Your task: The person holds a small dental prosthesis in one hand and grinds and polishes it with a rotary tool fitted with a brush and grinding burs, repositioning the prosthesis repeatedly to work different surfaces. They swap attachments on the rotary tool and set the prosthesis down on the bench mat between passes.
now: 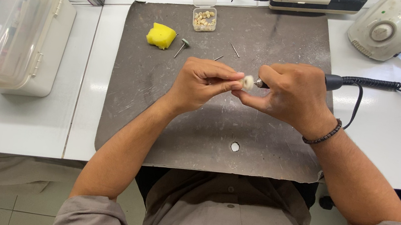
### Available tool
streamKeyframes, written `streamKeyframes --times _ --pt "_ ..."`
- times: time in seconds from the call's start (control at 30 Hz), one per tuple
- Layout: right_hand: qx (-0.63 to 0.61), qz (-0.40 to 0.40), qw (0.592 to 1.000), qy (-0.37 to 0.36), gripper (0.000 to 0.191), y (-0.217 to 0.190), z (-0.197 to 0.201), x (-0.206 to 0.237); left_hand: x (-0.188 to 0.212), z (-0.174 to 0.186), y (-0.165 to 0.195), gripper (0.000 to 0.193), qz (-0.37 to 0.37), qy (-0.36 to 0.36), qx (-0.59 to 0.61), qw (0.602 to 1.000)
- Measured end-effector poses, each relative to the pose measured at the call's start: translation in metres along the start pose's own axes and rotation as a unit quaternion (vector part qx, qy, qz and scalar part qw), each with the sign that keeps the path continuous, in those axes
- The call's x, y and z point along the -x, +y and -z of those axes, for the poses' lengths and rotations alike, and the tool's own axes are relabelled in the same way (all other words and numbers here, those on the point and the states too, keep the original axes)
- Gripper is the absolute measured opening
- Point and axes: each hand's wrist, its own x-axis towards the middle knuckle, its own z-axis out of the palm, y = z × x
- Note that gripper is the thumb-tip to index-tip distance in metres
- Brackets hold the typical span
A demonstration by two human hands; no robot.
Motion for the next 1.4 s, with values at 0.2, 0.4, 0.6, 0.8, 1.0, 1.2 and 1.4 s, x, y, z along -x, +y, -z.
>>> streamKeyframes --times 0.2,0.4,0.6,0.8,1.0,1.2,1.4 --pt "0.008 0.024 1.000 -0.007 0.072 0.002 0.002 0.002 0.000 0.000 0.000 0.017 -0.011 -0.001 -0.005 1.000" --pt "0.007 -0.001 1.000 0.026 0.077 0.006 0.007 0.002 0.000 0.004 0.004 0.018 -0.034 -0.016 0.027 0.999" --pt "0.002 0.012 1.000 0.011 0.072 0.000 0.005 0.000 -0.001 0.004 0.006 0.018 -0.048 -0.027 0.001 0.999" --pt "0.004 0.025 1.000 -0.005 0.073 0.000 0.003 0.000 -0.001 0.005 0.003 0.016 -0.037 -0.030 -0.005 0.999" --pt "0.003 0.037 0.999 0.010 0.071 0.001 0.002 0.003 -0.001 0.004 0.002 0.017 -0.055 -0.022 0.016 0.998" --pt "-0.224 0.055 0.969 0.093 0.033 0.013 0.006 0.006 0.001 0.010 0.019 0.019 -0.067 0.021 0.042 0.997" --pt "-0.317 0.044 0.942 0.101 0.028 0.007 0.008 0.012 0.009 0.009 0.039 0.018 -0.083 0.032 0.072 0.993"
